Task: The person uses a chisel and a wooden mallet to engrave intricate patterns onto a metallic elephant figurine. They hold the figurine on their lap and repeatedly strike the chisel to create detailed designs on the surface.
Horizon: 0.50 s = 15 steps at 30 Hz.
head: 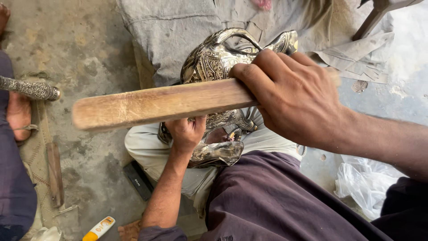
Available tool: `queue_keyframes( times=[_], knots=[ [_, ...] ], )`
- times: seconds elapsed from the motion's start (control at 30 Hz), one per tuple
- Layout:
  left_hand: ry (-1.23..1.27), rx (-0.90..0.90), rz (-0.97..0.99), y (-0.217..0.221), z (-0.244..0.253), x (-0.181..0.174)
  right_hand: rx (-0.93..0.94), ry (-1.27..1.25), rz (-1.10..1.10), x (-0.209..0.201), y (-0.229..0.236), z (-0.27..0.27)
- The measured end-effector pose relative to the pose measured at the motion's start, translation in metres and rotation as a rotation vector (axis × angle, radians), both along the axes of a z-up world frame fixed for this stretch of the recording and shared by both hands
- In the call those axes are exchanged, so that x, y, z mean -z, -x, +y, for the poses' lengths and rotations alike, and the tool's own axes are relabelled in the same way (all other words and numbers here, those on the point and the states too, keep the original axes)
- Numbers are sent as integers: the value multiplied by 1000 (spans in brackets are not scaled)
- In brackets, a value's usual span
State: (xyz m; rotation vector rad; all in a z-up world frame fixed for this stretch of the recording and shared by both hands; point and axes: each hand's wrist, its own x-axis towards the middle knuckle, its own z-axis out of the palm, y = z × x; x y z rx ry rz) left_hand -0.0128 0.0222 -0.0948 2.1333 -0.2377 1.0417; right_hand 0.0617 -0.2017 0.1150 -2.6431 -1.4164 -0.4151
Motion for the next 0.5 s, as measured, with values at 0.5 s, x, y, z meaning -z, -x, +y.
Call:
queue_keyframes(
  times=[0.5],
  knots=[
    [144,121,217,-1,1,-1,156,71,-339,2,19,-15]
  ],
)
